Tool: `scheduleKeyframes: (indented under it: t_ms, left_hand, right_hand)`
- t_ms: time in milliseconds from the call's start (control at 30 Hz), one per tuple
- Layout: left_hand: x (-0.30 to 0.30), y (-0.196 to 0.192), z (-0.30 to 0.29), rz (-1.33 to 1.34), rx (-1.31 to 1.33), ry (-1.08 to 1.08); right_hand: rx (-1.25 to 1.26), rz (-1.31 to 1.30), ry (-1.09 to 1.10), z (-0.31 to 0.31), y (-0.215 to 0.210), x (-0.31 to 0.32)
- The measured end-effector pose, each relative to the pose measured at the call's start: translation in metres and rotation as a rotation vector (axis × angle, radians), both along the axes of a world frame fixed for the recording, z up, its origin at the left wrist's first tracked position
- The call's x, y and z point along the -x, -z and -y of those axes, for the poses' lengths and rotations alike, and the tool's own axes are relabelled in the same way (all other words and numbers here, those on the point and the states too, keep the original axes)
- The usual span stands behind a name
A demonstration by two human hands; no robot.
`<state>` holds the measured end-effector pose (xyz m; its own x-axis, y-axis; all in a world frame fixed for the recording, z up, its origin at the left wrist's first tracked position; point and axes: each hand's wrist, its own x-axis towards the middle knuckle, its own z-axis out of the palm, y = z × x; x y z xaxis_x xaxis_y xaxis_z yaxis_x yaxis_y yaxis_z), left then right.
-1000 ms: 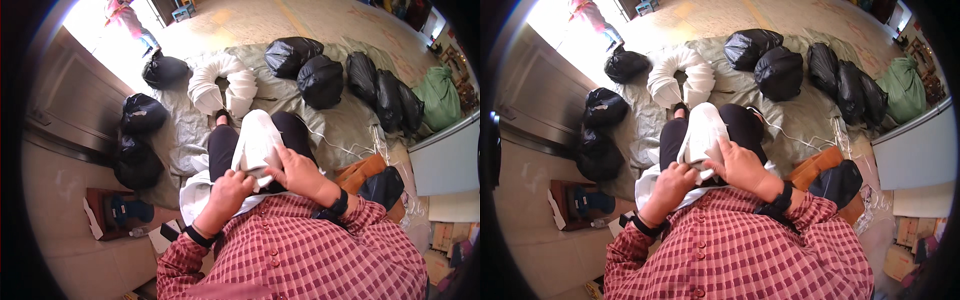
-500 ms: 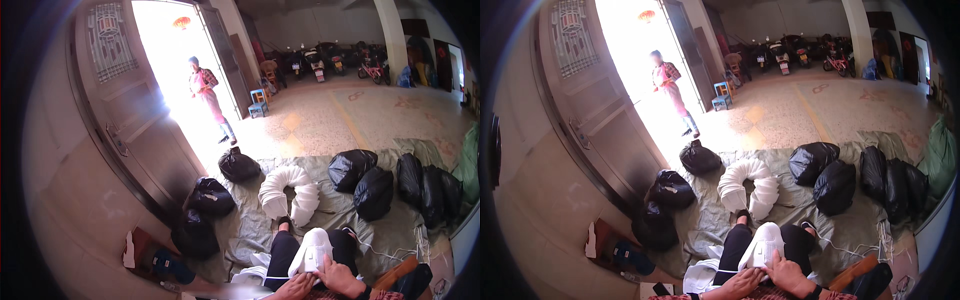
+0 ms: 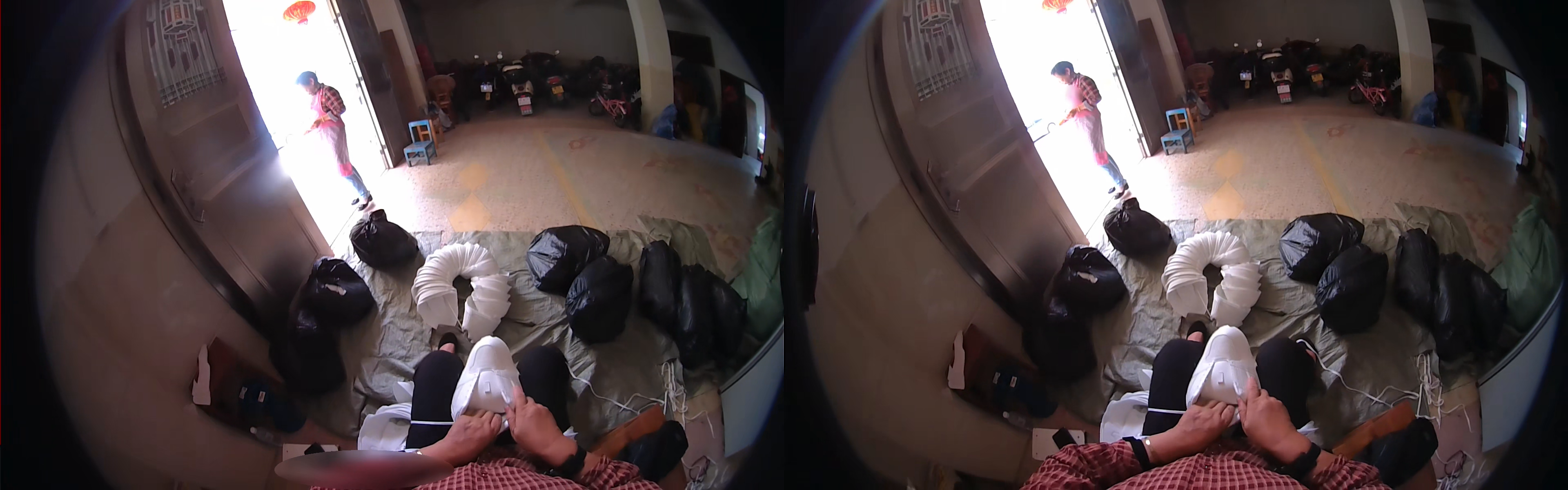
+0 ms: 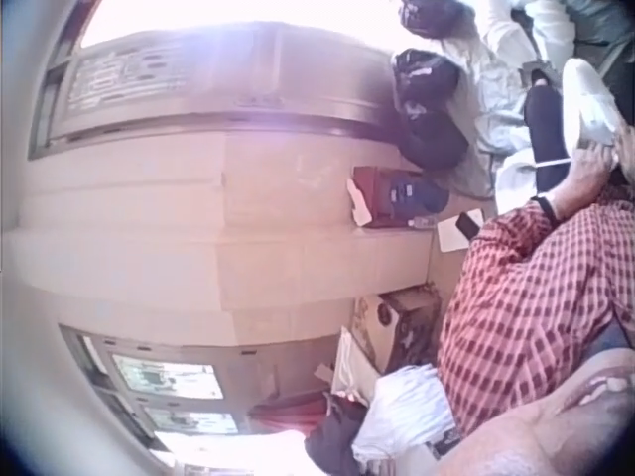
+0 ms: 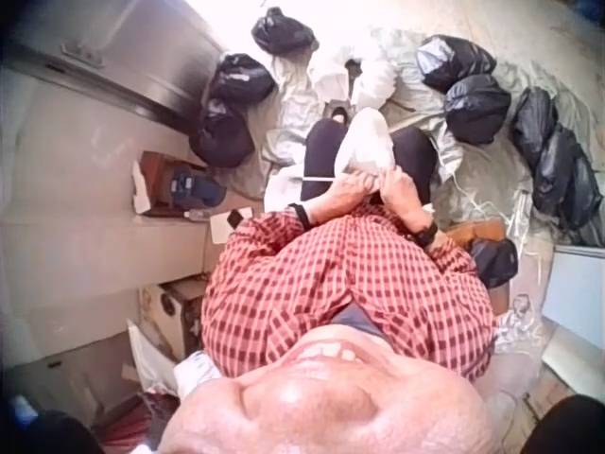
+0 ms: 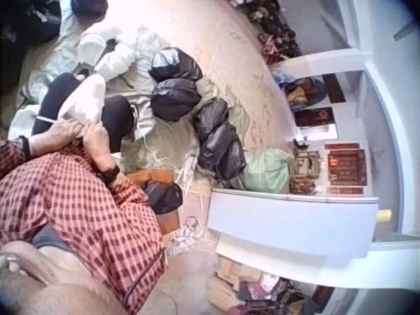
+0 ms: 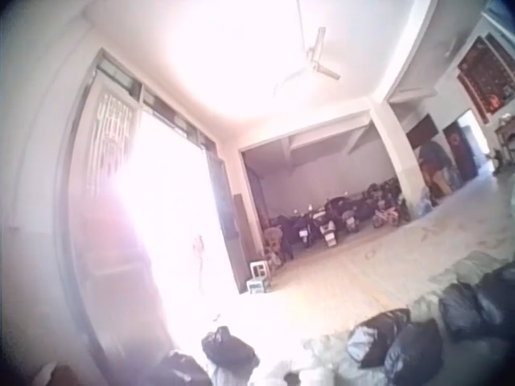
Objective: The recorder is lacing a white shoe while sitting on the floor among several bags and shoe components.
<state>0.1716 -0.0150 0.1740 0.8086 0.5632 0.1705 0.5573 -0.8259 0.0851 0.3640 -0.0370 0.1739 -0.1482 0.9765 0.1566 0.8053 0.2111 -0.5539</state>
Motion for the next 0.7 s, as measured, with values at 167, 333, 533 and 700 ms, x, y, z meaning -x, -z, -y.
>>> scheduleKeyframes:
  t_ms: [167, 333, 533, 700]
  left_hand:
    - [0.000, 0.005, 0.003, 0.149, -0.042, 0.055]
    - [0.006, 0.022, -0.003, 0.077, -0.098, 0.054]
    - [0.018, -0.019, -0.008, 0.166, 0.028, 0.143]
    - [0.032, -0.032, -0.013, 0.283, 0.158, -0.446]
  right_hand:
    - [0.057, 0.016, 0.003, 0.005, 0.004, 0.002]
    - [0.186, -0.155, 0.017, -0.007, 0.012, 0.006]
    - [0.156, -0.195, 0.022, -0.006, -0.003, 0.002]
    - [0.160, -0.013, 0.005, -0.004, -0.011, -0.005]
